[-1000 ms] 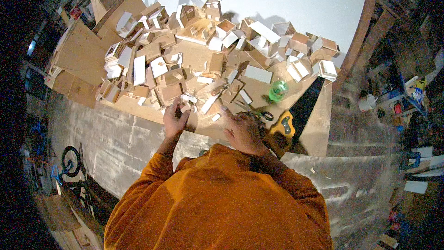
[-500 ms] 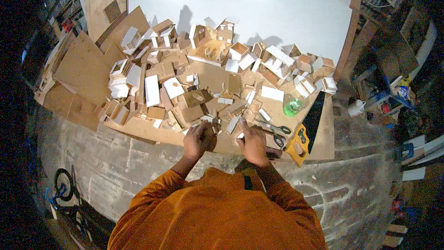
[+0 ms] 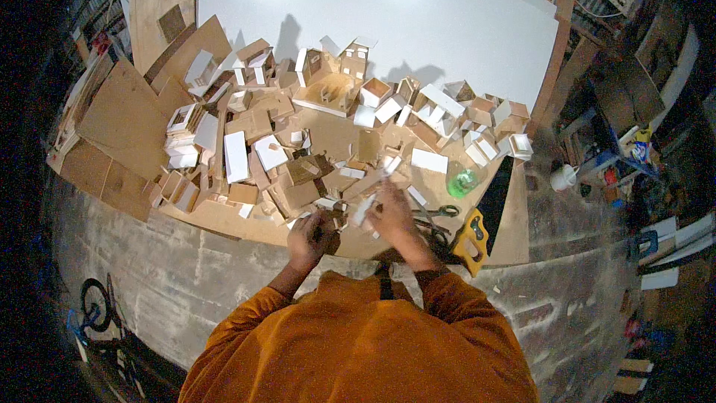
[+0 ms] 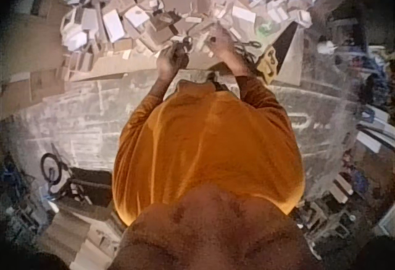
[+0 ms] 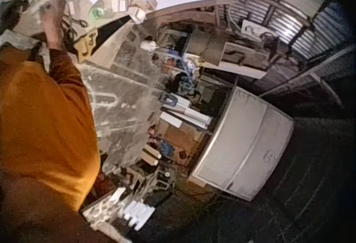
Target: The person assembles a cardboard house model by applying glue to small pieces and attaching them together.
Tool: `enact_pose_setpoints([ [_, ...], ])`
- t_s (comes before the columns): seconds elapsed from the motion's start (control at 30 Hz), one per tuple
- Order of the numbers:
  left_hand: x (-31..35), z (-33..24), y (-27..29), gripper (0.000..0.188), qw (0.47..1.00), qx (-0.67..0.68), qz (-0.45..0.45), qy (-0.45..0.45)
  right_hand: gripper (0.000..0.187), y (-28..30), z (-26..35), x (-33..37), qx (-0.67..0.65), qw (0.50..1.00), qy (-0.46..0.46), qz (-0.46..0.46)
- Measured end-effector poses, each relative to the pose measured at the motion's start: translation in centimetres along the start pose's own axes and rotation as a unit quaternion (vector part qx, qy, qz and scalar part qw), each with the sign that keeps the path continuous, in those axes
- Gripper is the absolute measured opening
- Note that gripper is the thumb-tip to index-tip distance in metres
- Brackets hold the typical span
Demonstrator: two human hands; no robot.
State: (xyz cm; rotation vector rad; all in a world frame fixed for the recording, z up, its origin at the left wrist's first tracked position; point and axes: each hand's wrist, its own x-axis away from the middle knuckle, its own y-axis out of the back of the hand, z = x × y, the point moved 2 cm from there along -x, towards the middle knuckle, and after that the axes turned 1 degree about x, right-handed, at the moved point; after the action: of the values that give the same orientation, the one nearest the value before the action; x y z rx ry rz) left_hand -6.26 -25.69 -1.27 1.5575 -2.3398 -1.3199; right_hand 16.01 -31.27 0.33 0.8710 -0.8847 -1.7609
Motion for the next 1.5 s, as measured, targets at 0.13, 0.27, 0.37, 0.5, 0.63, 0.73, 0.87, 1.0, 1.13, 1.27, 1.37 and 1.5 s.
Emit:
enact_pose_setpoints([
  [0.13, 0.4, 0.4, -0.4, 0.049, 1.000, -0.018, -0.016, -0.004, 0.093, -0.3, 0.9, -0.1, -0.113, 0.992, -0.012, 0.047],
  [0.27, 0.6, 1.1, -0.9, 0.051, 1.000, -0.006, -0.020, 0.002, 0.088, 2.4, -2.8, -1.9, -0.139, 0.985, -0.098, 0.032],
  [0.37, 0.5, 0.5, -0.8, 0.051, 0.999, -0.010, -0.031, 0.003, 0.085, 3.9, -4.2, -4.2, -0.090, 0.992, -0.084, 0.020],
  [0.5, 0.2, -0.2, -0.7, 0.051, 0.999, -0.010, -0.017, 0.039, 0.079, 2.9, -3.9, -8.0, 0.029, 0.995, 0.094, -0.007],
  [0.63, 0.3, 0.3, -1.1, 0.050, 0.999, -0.005, -0.024, 0.036, 0.072, 1.6, -3.8, -8.5, 0.147, 0.972, 0.182, -0.009],
  [0.73, 0.5, 0.4, -1.2, 0.049, 0.999, -0.010, -0.032, 0.043, 0.071, 2.4, -4.5, -7.9, 0.182, 0.972, 0.145, 0.024],
  [0.87, 0.5, 0.4, -1.5, 0.048, 0.998, 0.007, -0.049, 0.038, 0.073, 4.8, -6.2, -6.3, 0.134, 0.986, 0.083, 0.050],
  [1.0, 0.1, -0.3, -1.2, 0.048, 0.998, -0.006, -0.050, 0.038, 0.074, 6.0, -6.5, -5.9, 0.079, 0.992, 0.036, 0.096],
  [1.13, -0.3, -0.8, -0.9, 0.048, 0.998, -0.019, -0.052, 0.033, 0.075, 5.1, -5.2, -5.2, -0.014, 0.992, 0.034, 0.119],
  [1.27, -0.4, -1.0, -0.9, 0.048, 0.998, -0.027, -0.057, 0.025, 0.076, 2.0, -4.8, -5.2, 0.052, 0.985, 0.081, 0.140],
  [1.37, -0.1, -0.4, -1.1, 0.050, 0.996, -0.033, -0.080, -0.006, 0.071, 1.2, -5.3, -5.5, 0.031, 0.989, 0.058, 0.134],
  [1.5, -0.2, -0.7, -0.9, 0.051, 0.997, -0.037, -0.069, 0.009, 0.067, 1.0, -5.9, -5.9, -0.002, 0.994, 0.078, 0.081],
])
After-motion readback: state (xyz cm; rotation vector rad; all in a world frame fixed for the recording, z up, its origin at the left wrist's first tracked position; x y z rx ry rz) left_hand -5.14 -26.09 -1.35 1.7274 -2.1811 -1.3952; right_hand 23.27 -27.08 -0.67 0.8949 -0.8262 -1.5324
